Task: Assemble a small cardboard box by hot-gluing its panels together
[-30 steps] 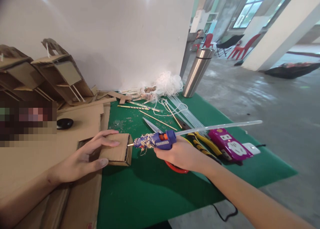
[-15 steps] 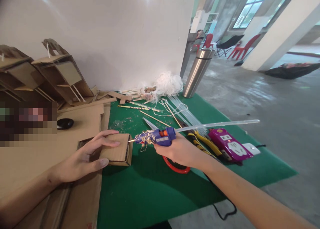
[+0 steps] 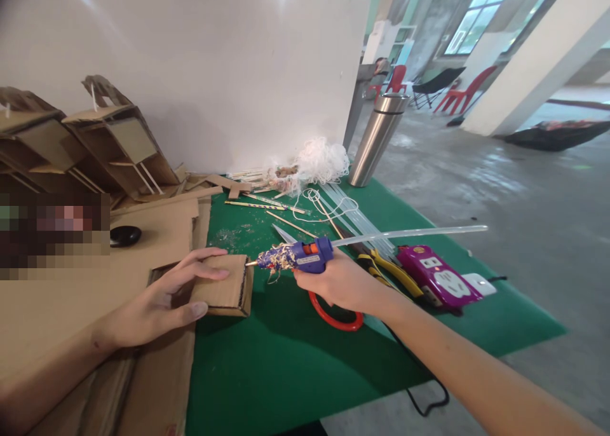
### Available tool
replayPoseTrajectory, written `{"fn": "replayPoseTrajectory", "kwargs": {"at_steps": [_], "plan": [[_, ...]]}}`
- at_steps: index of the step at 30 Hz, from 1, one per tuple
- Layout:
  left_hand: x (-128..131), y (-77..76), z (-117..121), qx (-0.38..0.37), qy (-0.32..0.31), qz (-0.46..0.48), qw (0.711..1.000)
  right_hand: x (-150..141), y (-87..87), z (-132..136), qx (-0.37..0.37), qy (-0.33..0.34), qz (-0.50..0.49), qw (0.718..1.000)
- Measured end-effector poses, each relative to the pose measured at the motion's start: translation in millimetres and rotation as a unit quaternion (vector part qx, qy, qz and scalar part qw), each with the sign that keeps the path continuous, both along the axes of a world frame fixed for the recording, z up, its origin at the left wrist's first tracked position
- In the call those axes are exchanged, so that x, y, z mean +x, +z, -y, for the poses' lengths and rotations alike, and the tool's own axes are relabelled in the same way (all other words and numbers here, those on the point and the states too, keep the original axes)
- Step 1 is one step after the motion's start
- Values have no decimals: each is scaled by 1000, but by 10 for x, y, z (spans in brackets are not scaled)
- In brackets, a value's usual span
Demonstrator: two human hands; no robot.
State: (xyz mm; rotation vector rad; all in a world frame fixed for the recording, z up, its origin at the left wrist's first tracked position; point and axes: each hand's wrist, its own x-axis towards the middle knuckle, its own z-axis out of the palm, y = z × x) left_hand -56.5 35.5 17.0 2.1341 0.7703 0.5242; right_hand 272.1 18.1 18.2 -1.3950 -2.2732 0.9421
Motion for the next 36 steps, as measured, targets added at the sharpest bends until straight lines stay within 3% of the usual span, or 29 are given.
{"fn": "replayPoseTrajectory", "kwargs": {"at_steps": [7, 15, 23, 29, 36], "plan": [[-1, 8, 2, -4, 9, -5, 1000, 14, -10, -6, -49, -42, 19, 998], [-5, 3, 8, -13, 2, -2, 1000, -23, 65, -8, -18, -6, 8, 1000], [-3, 3, 2, -7, 3, 0, 1000, -81, 116, -1, -80, -68, 29, 994], [9, 15, 9, -29, -8, 5, 1000, -105, 114, 21, -74, -114, 30, 990], [7, 5, 12, -36, -4, 10, 999, -53, 73, 2, -89, -120, 46, 988]]}}
